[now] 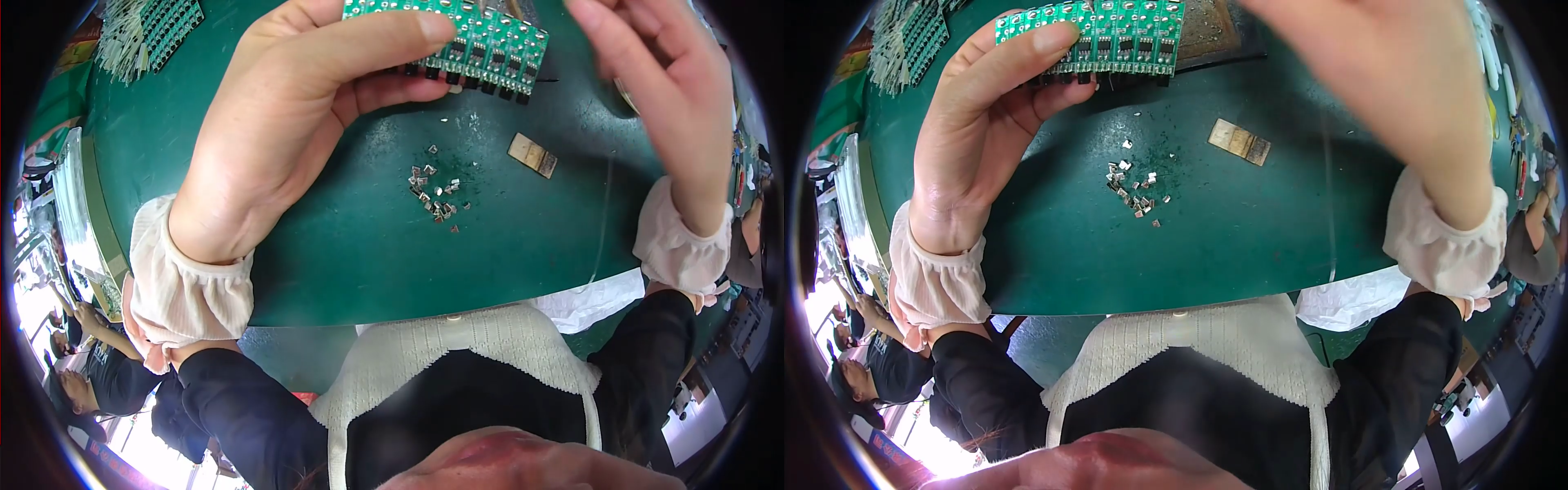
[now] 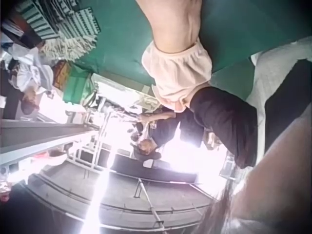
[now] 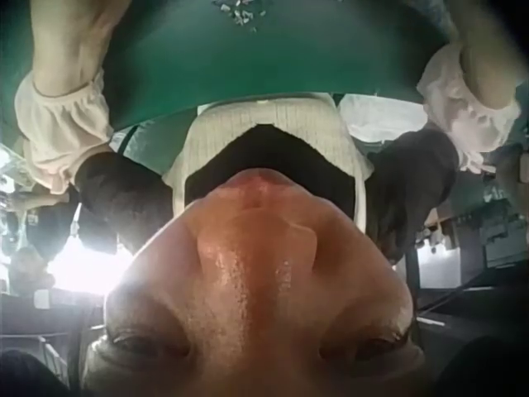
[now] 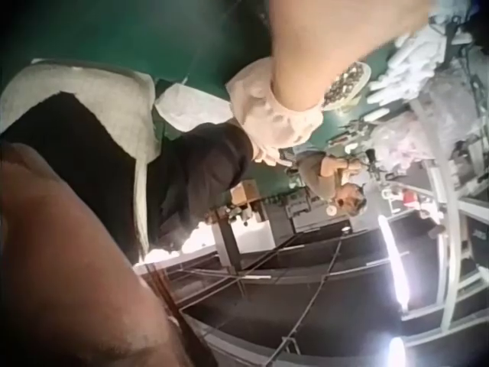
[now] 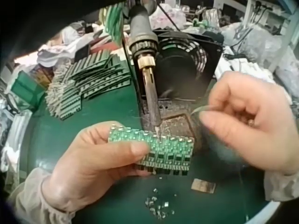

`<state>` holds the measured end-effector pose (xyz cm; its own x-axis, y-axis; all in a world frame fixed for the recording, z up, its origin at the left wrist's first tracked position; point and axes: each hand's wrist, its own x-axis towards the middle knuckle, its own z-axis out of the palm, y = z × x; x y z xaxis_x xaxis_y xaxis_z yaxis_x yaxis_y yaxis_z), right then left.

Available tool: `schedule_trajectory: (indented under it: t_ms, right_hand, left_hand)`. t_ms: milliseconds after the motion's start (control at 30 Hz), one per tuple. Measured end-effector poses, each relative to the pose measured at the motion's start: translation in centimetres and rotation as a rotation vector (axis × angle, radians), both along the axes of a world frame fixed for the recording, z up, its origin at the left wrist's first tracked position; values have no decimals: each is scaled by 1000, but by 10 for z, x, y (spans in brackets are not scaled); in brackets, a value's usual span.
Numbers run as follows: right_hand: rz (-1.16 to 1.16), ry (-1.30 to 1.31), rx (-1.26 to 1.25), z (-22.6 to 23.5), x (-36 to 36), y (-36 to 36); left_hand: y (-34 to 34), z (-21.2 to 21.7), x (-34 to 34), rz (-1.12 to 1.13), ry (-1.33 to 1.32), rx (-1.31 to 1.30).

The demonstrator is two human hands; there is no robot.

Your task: Manually assembling small electronic components onto a printed circuit board.

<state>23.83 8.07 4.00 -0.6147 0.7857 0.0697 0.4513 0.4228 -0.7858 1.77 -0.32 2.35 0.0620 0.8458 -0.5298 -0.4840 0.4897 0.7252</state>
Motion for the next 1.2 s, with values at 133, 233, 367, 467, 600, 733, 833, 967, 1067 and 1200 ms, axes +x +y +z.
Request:
schedule_trajectory:
  t_ms: [133,233,367,467,600,733,833,967,1067,1200]
  right_hand:
    - [-51,-71,64,-4,42,10]
    - [-40,-113,105,-16,80,47]
    - [-46,-169,158,-31,84,78]
    - [-44,-204,195,-33,78,74]
    - [-46,-264,250,-33,72,67]
    - [-46,-320,305,-37,92,81]
    - [-44,-362,345,-36,95,79]
    - [-41,-414,403,-38,102,85]
    - [-48,-463,442,-41,107,89]
    - [-44,-516,499,-39,102,87]
  left_hand:
    - [3,-25,-11,-75,70,111]
    - [0,-29,-15,-106,104,245]
    - [1,-29,-14,-122,108,240]
    - [-2,-30,-14,-122,114,245]
    - [-5,-33,-13,-122,106,251]
    - [-6,-33,-11,-118,101,244]
    - [-5,-31,-11,-152,86,228]
    - [-11,-30,-8,-143,83,206]
    - [-9,-32,-8,-164,85,188]
    - [-6,-23,-3,-225,-55,187]
